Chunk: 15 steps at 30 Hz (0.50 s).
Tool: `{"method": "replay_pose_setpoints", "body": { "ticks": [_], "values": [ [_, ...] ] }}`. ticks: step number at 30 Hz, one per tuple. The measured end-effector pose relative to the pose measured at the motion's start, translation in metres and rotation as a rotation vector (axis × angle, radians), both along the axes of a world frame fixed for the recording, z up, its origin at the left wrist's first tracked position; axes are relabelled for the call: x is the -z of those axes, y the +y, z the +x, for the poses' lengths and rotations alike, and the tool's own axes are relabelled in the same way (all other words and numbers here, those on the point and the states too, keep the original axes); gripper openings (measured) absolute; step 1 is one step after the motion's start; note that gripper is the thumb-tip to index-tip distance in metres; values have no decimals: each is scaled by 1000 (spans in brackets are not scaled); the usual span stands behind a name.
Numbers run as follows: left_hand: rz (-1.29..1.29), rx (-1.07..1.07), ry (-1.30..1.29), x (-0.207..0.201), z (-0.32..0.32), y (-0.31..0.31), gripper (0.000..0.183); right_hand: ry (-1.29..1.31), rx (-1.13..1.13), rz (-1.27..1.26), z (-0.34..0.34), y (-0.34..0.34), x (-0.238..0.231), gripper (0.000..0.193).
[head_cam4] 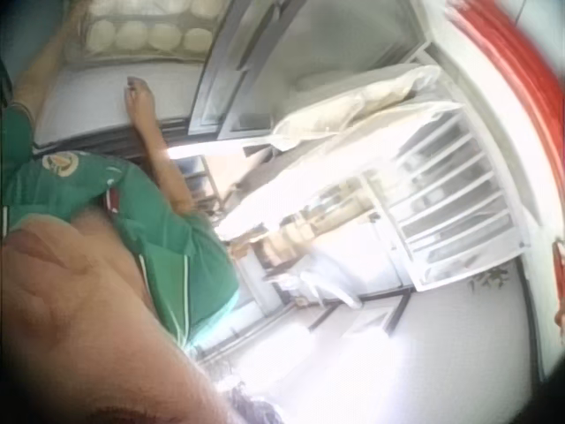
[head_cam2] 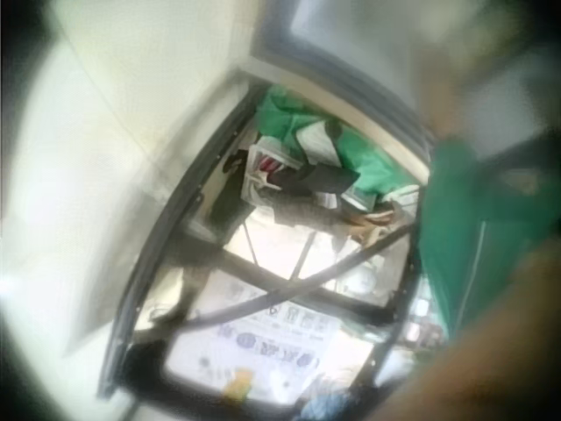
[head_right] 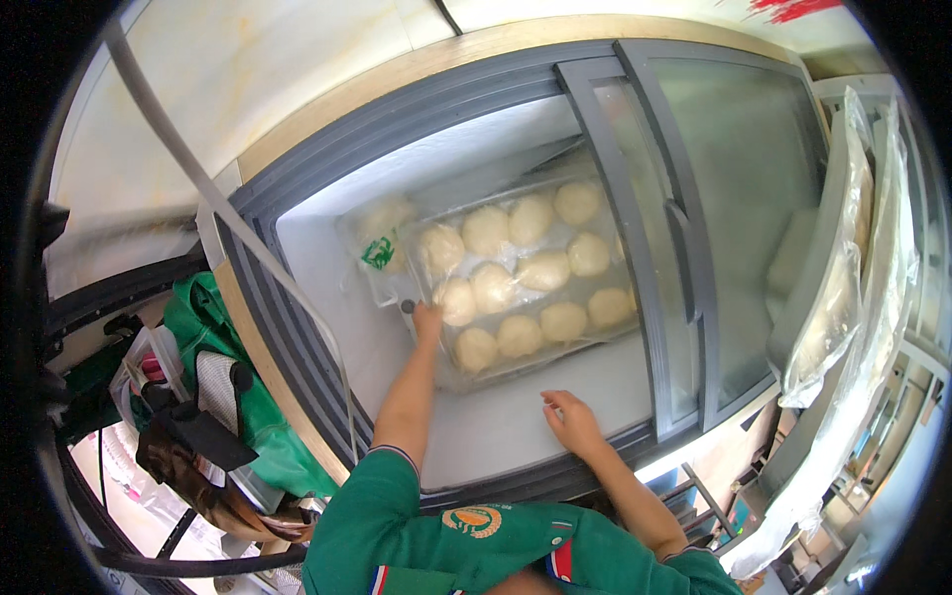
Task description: The person retrieves trays of dough balls from a freezer, places them on a stainless steel counter, and then cooks flattened dough pieces on a griddle using a spatula. The person flips the dough pieces and arranges them on the griddle.
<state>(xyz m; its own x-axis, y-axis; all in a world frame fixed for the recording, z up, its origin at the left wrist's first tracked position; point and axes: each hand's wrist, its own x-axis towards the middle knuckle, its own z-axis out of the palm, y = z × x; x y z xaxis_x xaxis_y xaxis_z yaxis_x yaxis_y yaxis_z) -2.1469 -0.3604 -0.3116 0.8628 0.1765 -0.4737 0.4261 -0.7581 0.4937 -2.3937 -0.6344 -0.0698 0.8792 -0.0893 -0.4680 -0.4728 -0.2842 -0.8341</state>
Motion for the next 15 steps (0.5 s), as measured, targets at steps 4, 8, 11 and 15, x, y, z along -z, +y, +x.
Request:
{"method": "replay_pose_setpoints", "body": {
  "ticks": [4, 8, 11, 15],
  "values": [
    [-162, -72, 103, -61, -7, -4, 53, 405, 478, 361, -21, 8, 37, 39],
    [-497, -131, 30, -193, -48, -54, 54, 600, 1187, 1204, -12, 7, 63, 62],
    [-649, -110, -9, -301, -82, -102, 58, 263, 1199, 1481, -4, -9, 50, 75],
    [-739, 139, -236, -434, -121, -123, 59, 368, 1060, 1897, -19, -18, -14, 90]
  ]
}}
